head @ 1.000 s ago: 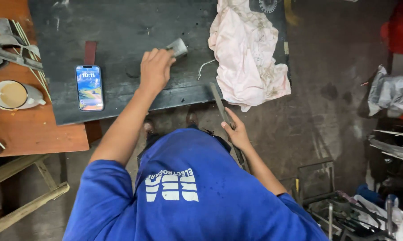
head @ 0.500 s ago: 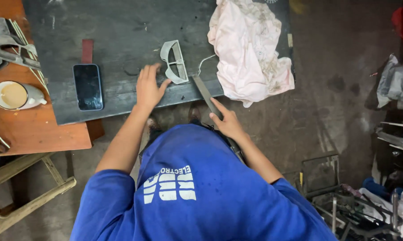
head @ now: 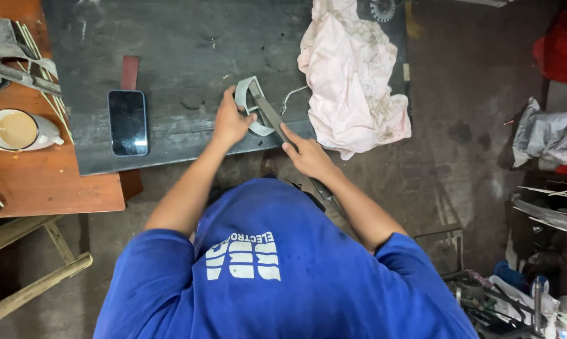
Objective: The person files a metal part on a workbench using a metal file. They briefly move to retrieve another metal part from a nearby area and return to the workbench to continue filing. The person holds the part with one hand and files it with the other.
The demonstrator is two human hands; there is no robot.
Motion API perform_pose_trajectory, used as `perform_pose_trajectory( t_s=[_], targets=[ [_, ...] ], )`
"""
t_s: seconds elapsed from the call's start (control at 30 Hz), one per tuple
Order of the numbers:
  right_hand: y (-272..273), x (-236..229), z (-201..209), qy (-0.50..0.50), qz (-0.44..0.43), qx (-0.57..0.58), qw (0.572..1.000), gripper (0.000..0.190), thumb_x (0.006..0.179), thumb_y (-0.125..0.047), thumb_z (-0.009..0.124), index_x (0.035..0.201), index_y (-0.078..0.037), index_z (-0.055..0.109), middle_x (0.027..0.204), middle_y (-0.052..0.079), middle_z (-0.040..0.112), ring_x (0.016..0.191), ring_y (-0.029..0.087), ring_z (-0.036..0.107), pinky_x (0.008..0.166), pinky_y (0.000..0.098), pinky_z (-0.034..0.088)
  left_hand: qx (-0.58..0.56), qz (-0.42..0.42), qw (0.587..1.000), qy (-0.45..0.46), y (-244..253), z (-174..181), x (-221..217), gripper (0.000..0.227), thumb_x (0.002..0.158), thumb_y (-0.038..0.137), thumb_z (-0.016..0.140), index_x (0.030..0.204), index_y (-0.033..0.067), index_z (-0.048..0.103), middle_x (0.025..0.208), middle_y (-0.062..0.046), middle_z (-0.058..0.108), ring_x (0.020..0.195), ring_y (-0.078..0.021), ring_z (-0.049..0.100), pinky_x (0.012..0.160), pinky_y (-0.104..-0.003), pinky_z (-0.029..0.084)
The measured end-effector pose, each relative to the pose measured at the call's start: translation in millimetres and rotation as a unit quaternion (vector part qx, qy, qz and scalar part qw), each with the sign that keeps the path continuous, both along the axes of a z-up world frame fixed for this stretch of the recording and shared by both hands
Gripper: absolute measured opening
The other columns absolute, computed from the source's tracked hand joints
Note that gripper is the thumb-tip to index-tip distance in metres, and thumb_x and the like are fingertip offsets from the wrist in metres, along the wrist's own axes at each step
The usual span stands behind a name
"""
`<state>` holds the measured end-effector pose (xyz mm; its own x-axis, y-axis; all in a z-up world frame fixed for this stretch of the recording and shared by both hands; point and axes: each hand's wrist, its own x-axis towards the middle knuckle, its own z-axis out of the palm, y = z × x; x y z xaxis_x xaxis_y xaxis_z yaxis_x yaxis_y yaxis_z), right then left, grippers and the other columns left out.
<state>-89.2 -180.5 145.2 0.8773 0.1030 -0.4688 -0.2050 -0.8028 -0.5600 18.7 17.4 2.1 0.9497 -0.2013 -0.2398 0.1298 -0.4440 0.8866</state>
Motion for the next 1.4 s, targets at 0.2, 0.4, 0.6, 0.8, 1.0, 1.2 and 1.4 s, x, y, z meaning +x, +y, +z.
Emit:
perform_pose_trajectory(
  t_s=[0.2,0.4,0.6,0.8,1.0,1.2,1.4],
  targets=[
    [-4.7,9.9,29.8,0.085,0.080,-0.076,0.990,0.050,0.103,-0.032,0.042,0.152,-0.020,0.044,0.138,0.016,0.059,0.122,0.043,0.058,0.106,0.0551,0.046,0.037,0.011,0.995,0.092,-2.9,44.2,-22.1,0.099,0.080,0.019,0.083,0.155,0.0161,0.018,0.100,-0.012,0.073,0.105,-0.0373,0.070,0.094,-0.051,0.053],
    [8.8,39.5,28.8,0.079,0.122,-0.113,0.983,0.051,0.103,-0.030,0.041,0.153,-0.020,0.041,0.129,0.024,0.064,0.118,0.044,0.061,0.104,0.0559,0.047,0.030,-0.032,0.995,0.091,2.2,27.9,-16.5,0.100,0.082,0.021,0.083,0.157,0.0148,0.017,0.101,-0.010,0.070,0.105,-0.0336,0.070,0.095,-0.051,0.052],
    [14.3,33.0,33.8,0.068,0.103,-0.098,0.988,0.051,0.102,-0.028,0.041,0.152,-0.016,0.043,0.135,0.020,0.060,0.117,0.044,0.061,0.102,0.0564,0.048,0.023,-0.016,0.996,0.089,-0.8,17.3,-13.9,0.097,0.082,0.019,0.083,0.155,0.0149,0.020,0.101,-0.011,0.069,0.104,-0.0333,0.071,0.095,-0.051,0.053],
    [9.3,37.3,6.7,0.034,0.117,-0.102,0.987,0.050,0.102,-0.029,0.043,0.151,-0.015,0.045,0.132,0.019,0.063,0.115,0.042,0.063,0.101,0.0554,0.049,0.039,-0.027,0.995,0.089,-2.3,23.4,-14.4,0.095,0.084,0.020,0.081,0.156,0.0114,0.019,0.106,-0.012,0.068,0.109,-0.0356,0.069,0.097,-0.054,0.051],
    [10.7,18.1,39.2,0.084,0.102,-0.125,0.983,0.052,0.103,-0.027,0.040,0.153,-0.018,0.039,0.120,0.030,0.066,0.111,0.050,0.063,0.099,0.0593,0.049,0.034,-0.020,0.996,0.077,-3.2,35.7,-12.2,0.087,0.084,0.016,0.080,0.151,0.0052,0.026,0.112,-0.020,0.067,0.111,-0.0417,0.067,0.097,-0.058,0.050],
    [23.5,51.9,22.9,0.084,0.172,-0.208,0.959,0.056,0.102,-0.039,0.038,0.157,-0.028,0.030,0.108,0.027,0.071,0.105,0.045,0.068,0.094,0.0531,0.054,0.043,-0.025,0.994,0.099,-0.5,26.2,-9.6,0.091,0.082,0.023,0.083,0.152,0.0121,0.025,0.108,-0.011,0.068,0.111,-0.0346,0.068,0.097,-0.053,0.052],
    [20.3,49.5,54.2,0.115,0.136,-0.137,0.974,0.051,0.102,-0.032,0.039,0.151,-0.018,0.044,0.114,0.032,0.068,0.110,0.049,0.064,0.097,0.0573,0.051,0.043,-0.017,0.994,0.103,-2.3,15.0,-10.4,0.093,0.082,0.023,0.083,0.153,0.0091,0.025,0.106,-0.010,0.069,0.109,-0.0347,0.069,0.096,-0.053,0.053]
  ],
)
